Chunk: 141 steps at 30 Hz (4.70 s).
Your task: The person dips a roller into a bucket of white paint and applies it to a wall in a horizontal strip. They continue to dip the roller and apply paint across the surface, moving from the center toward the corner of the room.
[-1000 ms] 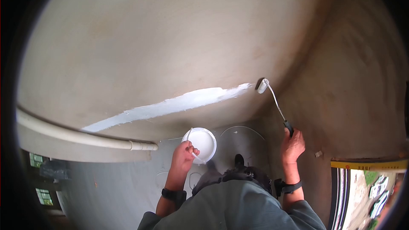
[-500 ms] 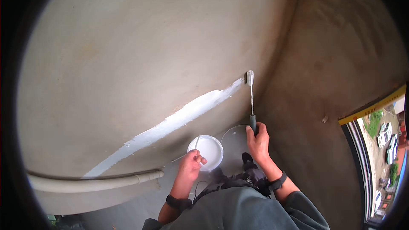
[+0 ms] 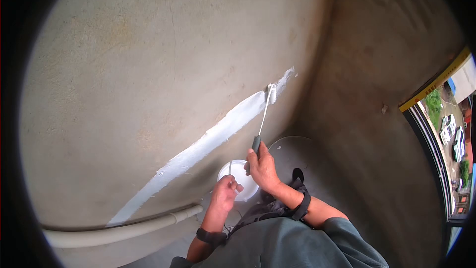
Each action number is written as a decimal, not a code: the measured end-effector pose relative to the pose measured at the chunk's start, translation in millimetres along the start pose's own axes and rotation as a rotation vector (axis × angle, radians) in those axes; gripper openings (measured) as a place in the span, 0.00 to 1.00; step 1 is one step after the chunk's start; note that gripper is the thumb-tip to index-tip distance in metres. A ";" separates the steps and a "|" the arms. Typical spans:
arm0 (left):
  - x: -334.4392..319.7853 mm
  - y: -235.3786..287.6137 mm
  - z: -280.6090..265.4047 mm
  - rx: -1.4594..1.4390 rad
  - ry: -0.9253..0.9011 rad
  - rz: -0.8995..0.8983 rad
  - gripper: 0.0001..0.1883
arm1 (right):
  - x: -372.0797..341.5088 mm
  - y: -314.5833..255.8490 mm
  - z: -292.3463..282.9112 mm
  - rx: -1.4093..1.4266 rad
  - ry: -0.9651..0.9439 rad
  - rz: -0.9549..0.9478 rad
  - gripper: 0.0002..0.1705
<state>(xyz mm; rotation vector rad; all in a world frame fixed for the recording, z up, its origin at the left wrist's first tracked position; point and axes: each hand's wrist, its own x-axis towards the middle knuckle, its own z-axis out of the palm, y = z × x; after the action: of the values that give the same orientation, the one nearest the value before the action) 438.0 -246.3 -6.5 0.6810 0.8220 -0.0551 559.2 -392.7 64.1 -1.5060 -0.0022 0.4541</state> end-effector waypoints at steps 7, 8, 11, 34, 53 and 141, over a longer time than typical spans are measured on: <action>3.8 3.7 6.5 -0.030 -0.037 -0.011 0.07 | -22.6 -11.4 13.8 0.039 -0.039 -0.035 0.15; 3.0 2.6 11.9 -0.025 -0.038 -0.027 0.07 | -19.9 -13.5 11.3 0.054 -0.009 -0.027 0.15; 8.3 1.1 22.3 0.014 -0.094 -0.037 0.08 | -3.6 -11.0 9.1 0.098 0.062 -0.049 0.15; 56.4 -41.2 119.2 0.027 -0.123 -0.037 0.07 | 125.7 -16.2 -142.1 0.181 0.145 -0.068 0.12; 43.8 -47.2 128.9 0.076 -0.135 -0.036 0.07 | 119.4 0.5 -134.1 0.196 0.137 -0.127 0.13; 36.0 -27.7 83.1 0.111 -0.197 -0.046 0.08 | 145.3 -25.6 -173.7 0.064 0.153 -0.188 0.10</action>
<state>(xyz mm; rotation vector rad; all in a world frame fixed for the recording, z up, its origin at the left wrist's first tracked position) 509.2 -308.7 -6.1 0.7482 0.6486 -0.2076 748.0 -516.8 34.4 -1.4585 -0.0086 0.1865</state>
